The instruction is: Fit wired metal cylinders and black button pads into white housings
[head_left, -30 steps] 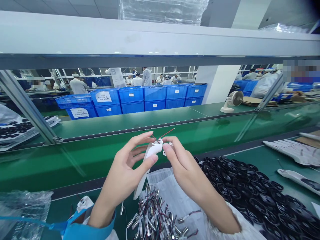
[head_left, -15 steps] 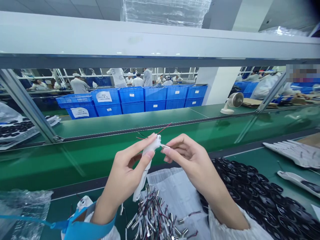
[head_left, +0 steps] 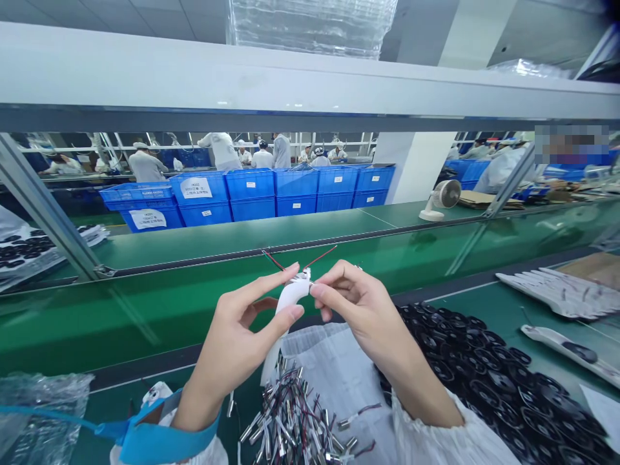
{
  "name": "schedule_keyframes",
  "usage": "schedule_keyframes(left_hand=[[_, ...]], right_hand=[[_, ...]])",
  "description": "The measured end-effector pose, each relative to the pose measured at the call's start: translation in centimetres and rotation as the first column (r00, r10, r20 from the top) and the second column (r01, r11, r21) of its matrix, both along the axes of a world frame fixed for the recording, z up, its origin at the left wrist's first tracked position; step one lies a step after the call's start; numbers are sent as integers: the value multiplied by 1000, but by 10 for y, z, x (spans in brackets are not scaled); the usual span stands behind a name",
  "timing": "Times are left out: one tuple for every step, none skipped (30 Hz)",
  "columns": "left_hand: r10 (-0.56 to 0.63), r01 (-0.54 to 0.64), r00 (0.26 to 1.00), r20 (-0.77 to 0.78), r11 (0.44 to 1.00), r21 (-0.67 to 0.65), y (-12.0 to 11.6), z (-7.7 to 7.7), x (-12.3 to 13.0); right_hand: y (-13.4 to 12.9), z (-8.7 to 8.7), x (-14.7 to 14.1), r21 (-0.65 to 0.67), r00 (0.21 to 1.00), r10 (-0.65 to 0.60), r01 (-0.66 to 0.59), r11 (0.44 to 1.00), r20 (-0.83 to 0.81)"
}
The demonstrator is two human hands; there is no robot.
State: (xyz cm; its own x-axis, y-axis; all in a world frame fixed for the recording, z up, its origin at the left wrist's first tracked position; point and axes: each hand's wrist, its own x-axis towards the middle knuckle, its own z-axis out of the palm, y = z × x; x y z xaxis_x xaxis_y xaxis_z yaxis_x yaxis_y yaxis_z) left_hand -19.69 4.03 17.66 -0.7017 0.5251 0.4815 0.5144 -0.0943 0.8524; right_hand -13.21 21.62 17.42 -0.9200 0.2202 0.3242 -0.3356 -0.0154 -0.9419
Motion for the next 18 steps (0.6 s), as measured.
schedule_keyframes(left_hand=[[-19,19,1000,13,1000,-13,0,0,0],[-39,39,999,27,999,-25,0,1,0],[-54,55,998,38,998,-34,0,1,1],[-64,66,997,44,997,-41,0,1,1],[-66,68,997,49,997,-44,1,1,1],[-60,62,997,52,997,-42,1,1,2],[-47,49,997,55,998,-35,2,1,2],[-34,36,998,57,999,-29,2,1,2],[-22,23,998,57,999,-26,2,2,2],[-10,11,999,52,1000,-26,2,2,1],[0,1,999,44,1000,-31,2,2,1],[5,-4,999,36,999,-40,1,2,1],[7,-6,999,32,999,-48,1,3,0],[6,-4,999,32,999,-53,1,3,0],[4,-2,999,38,999,-55,0,3,0],[2,0,999,47,998,-56,0,3,0],[4,0,998,58,998,-55,0,3,0],[7,-3,998,69,998,-55,1,4,1]], right_hand=[[2,1,1,4,1000,27,-27,1000,9],[5,2,3,16,998,54,-54,998,20],[10,3,5,47,996,81,-83,995,39],[16,5,7,102,993,102,-109,989,65],[25,5,8,179,989,108,-125,976,103],[36,4,10,275,984,89,-128,953,152],[49,1,10,386,977,44,-124,914,210],[64,-4,10,498,960,-28,-118,859,277],[80,-11,8,598,934,-129,-104,795,334],[97,-20,6,680,890,-242,-97,727,386],[113,-31,2,739,830,-354,-100,666,431],[127,-44,-2,764,782,-429,-91,639,452],[139,-56,-6,782,735,-491,-84,618,467],[149,-69,-11,795,688,-542,-83,600,481],[156,-80,-15,801,649,-575,-92,591,499],[160,-91,-19,803,617,-594,-109,586,517],[161,-100,-22,802,592,-602,-131,583,535],[161,-107,-25,798,575,-604,-154,583,552]])
